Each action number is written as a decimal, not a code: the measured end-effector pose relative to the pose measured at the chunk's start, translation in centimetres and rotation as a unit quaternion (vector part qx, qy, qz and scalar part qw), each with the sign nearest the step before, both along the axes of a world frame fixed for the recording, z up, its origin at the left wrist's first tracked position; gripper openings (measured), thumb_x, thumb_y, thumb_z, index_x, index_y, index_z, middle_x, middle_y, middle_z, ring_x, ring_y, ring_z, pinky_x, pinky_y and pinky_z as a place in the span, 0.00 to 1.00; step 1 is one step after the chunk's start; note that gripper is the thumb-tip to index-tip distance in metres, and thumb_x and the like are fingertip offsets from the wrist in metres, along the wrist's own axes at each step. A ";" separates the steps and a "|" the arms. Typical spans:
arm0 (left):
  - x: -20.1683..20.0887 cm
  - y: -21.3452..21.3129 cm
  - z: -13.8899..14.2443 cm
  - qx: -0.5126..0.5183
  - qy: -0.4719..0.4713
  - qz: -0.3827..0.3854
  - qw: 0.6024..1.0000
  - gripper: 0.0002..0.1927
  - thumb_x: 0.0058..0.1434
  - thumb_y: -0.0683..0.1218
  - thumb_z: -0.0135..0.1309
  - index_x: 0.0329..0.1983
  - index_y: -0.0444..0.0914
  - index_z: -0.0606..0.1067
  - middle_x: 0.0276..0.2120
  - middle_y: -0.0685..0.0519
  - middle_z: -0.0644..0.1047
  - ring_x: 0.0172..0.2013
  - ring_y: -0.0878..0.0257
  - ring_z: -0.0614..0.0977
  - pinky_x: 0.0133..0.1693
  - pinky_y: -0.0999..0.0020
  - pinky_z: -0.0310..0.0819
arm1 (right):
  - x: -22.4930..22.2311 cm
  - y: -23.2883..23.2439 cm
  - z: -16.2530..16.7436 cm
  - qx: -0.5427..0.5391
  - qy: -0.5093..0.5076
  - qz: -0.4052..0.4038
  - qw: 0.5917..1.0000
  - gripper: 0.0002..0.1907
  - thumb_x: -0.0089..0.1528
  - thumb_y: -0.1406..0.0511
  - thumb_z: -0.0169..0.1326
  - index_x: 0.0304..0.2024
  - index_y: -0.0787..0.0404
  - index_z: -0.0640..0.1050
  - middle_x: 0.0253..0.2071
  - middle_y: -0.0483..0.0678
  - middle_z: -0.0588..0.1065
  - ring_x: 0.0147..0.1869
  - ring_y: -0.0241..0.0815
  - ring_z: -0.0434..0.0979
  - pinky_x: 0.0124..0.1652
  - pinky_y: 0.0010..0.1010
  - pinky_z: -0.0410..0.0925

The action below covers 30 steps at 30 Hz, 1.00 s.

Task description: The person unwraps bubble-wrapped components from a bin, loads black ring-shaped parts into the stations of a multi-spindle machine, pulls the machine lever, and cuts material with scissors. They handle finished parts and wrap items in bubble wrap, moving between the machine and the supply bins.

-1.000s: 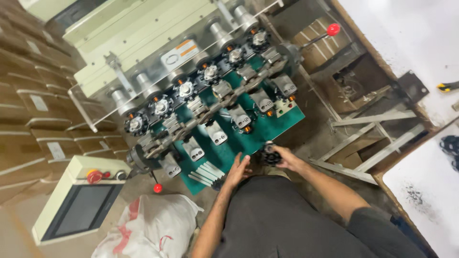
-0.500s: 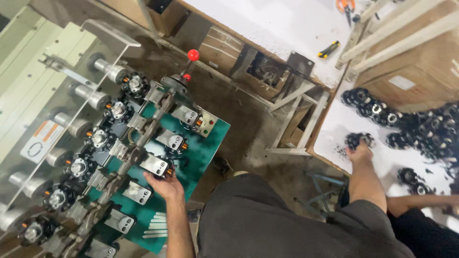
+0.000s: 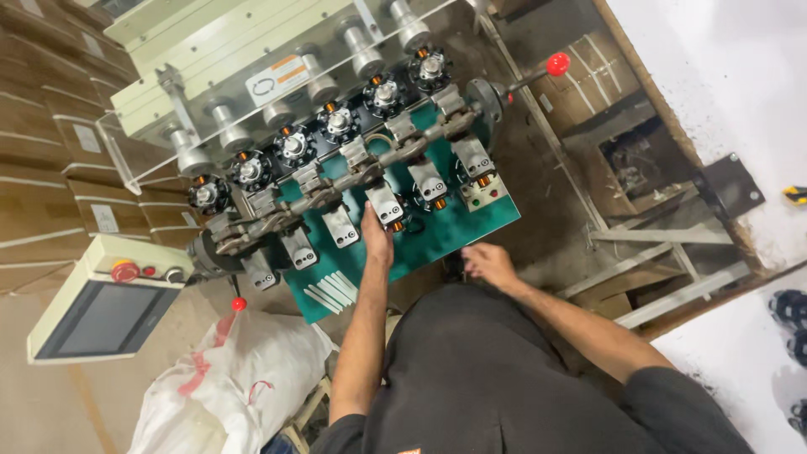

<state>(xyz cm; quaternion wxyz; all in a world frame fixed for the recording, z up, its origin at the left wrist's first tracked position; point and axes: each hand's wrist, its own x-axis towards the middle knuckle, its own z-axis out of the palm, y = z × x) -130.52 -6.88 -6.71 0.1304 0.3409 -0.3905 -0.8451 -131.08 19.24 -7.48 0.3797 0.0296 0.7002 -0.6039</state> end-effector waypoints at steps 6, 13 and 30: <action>-0.4 -0.1 3.0 -0.108 -0.029 -0.014 0.994 0.24 0.74 0.61 0.39 0.52 0.38 0.76 0.39 0.55 0.79 0.37 0.65 0.78 0.39 0.66 0.72 | -2.5 -15.2 3.6 -0.128 -0.090 -0.084 0.984 0.29 0.68 0.42 0.40 0.41 0.60 0.76 0.28 0.48 0.78 0.20 0.38 0.75 0.19 0.27 0.68; 0.9 -1.2 4.3 -0.084 -0.119 -0.088 0.985 0.20 0.70 0.60 0.43 0.53 0.43 0.72 0.34 0.57 0.77 0.31 0.65 0.76 0.31 0.67 0.72 | -3.5 -17.1 2.7 -0.111 -0.185 -0.025 0.976 0.35 0.70 0.39 0.37 0.42 0.64 0.75 0.22 0.49 0.76 0.17 0.38 0.72 0.16 0.25 0.64; 14.2 -4.9 2.3 -0.147 -0.100 -0.013 0.984 0.10 0.63 0.46 0.62 0.42 0.33 0.81 0.34 0.50 0.83 0.31 0.63 0.82 0.33 0.67 0.77 | 2.9 -12.6 0.9 -0.021 0.193 0.209 0.959 0.14 0.67 0.61 0.57 0.43 0.68 0.82 0.28 0.49 0.74 0.31 0.32 0.67 0.30 0.27 0.62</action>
